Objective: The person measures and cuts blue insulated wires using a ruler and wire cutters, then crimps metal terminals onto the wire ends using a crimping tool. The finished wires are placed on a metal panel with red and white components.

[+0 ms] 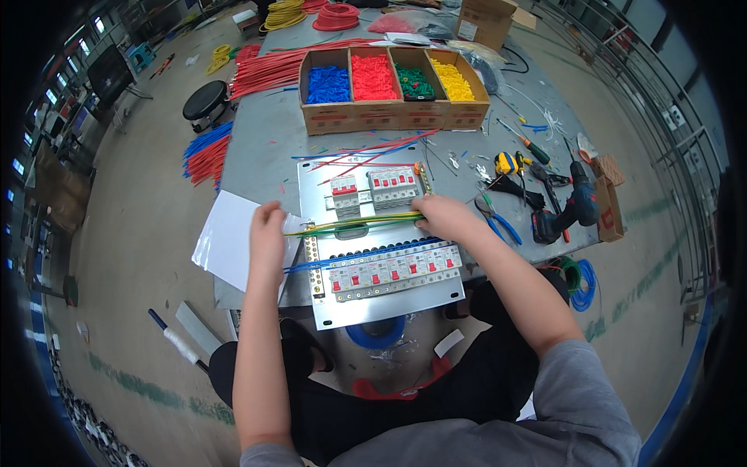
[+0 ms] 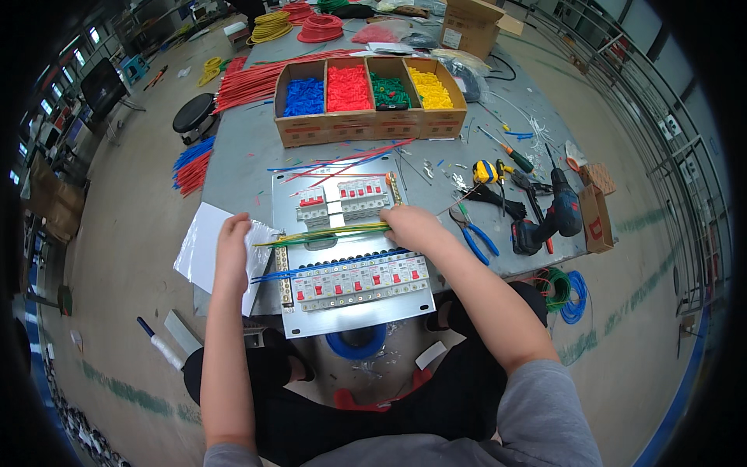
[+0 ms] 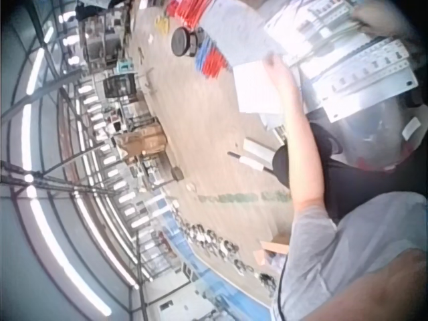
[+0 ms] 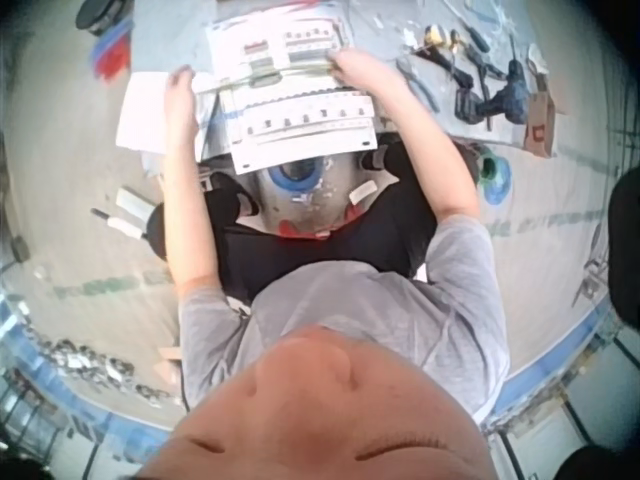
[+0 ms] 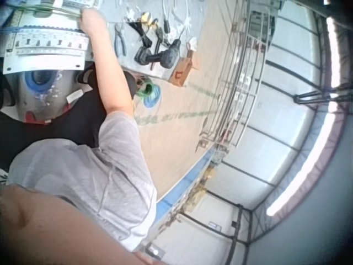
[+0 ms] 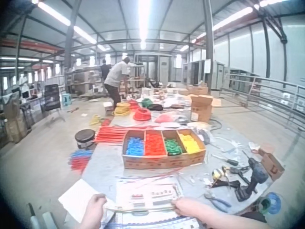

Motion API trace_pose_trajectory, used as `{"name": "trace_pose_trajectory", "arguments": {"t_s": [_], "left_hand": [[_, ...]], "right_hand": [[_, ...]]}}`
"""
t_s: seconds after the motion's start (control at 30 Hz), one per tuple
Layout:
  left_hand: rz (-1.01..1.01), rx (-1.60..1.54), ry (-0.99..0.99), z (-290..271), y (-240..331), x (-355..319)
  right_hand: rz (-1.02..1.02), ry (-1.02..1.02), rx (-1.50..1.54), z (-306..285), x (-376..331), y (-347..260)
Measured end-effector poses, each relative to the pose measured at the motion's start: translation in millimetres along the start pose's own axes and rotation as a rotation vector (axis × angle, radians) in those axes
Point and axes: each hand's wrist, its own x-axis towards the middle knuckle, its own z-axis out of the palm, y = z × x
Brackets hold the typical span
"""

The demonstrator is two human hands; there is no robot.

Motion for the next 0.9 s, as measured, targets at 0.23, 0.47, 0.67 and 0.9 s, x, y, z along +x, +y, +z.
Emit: {"name": "trace_pose_trajectory", "arguments": {"t_s": [0.23, 0.47, 0.67, 0.9], "left_hand": [[0.300, 0.875, -0.105, 24, -19, -26], [0.273, 0.908, -0.266, 19, 5, -37], [0.282, 0.870, -0.240, 11, 22, -26], [0.273, 0.809, -0.231, -9, 28, -21]], "right_hand": [[0.065, 0.130, -0.139, -6, -9, -31], [0.124, 0.247, 0.112, -62, 46, -34], [-0.014, 0.131, -0.050, -53, 157, 1], [-0.111, 0.189, -0.079, -31, 182, 10]]}}
